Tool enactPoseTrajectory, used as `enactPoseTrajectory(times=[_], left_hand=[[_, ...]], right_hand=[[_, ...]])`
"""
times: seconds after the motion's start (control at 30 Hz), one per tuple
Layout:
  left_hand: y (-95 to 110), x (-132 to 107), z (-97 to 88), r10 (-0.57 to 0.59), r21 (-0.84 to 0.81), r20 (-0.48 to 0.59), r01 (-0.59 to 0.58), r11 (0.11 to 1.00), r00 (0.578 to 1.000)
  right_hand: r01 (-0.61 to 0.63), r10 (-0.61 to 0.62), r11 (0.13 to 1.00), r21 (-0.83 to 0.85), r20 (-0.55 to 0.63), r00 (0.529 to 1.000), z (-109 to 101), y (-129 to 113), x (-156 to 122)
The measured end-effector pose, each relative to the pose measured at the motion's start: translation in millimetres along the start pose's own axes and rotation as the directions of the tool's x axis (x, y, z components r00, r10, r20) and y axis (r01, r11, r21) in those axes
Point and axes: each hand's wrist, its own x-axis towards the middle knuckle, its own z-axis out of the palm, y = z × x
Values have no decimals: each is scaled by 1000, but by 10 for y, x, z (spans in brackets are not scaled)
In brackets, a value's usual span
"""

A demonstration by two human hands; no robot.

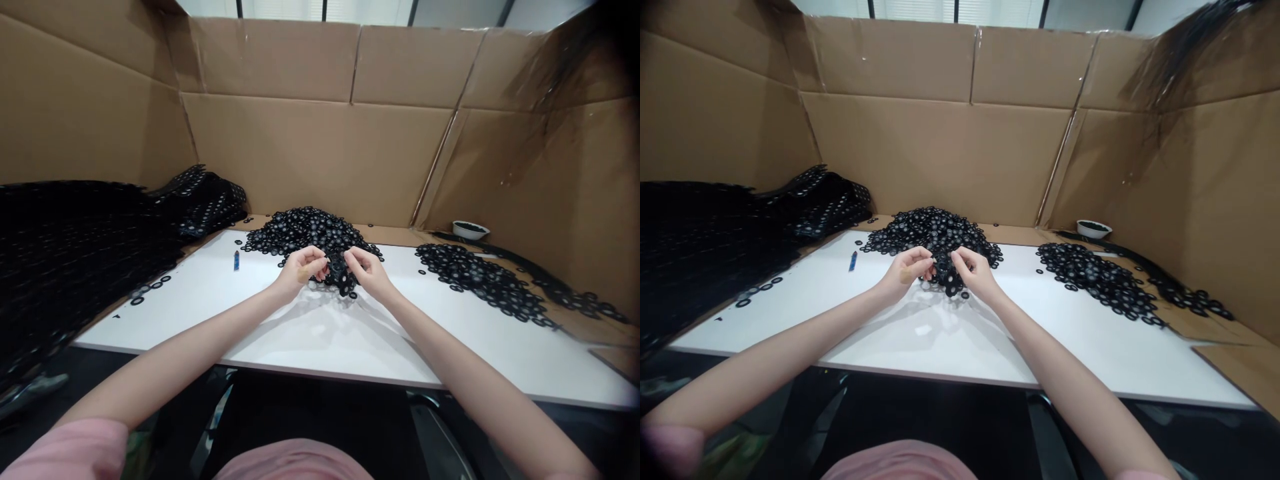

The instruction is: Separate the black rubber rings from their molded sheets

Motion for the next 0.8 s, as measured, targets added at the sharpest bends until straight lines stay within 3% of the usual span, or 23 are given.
enactPoseTrajectory(times=[0.3,0.4,0.53,0.8], left_hand=[[-22,16,7,8,-46,-28,-10,999,1000],[-8,40,-50,2,-78,-76,-7,997,997],[3,109,-186,-17,-176,-165,-12,984,986],[-5,131,-188,-80,-198,-3,78,977,997]], right_hand=[[-29,41,989,146,-83,996,41,-11,24],[-37,69,986,164,-196,978,-54,47,63],[-75,135,983,170,-380,915,-260,221,123],[-277,273,960,31,-299,914,-248,548,88]])
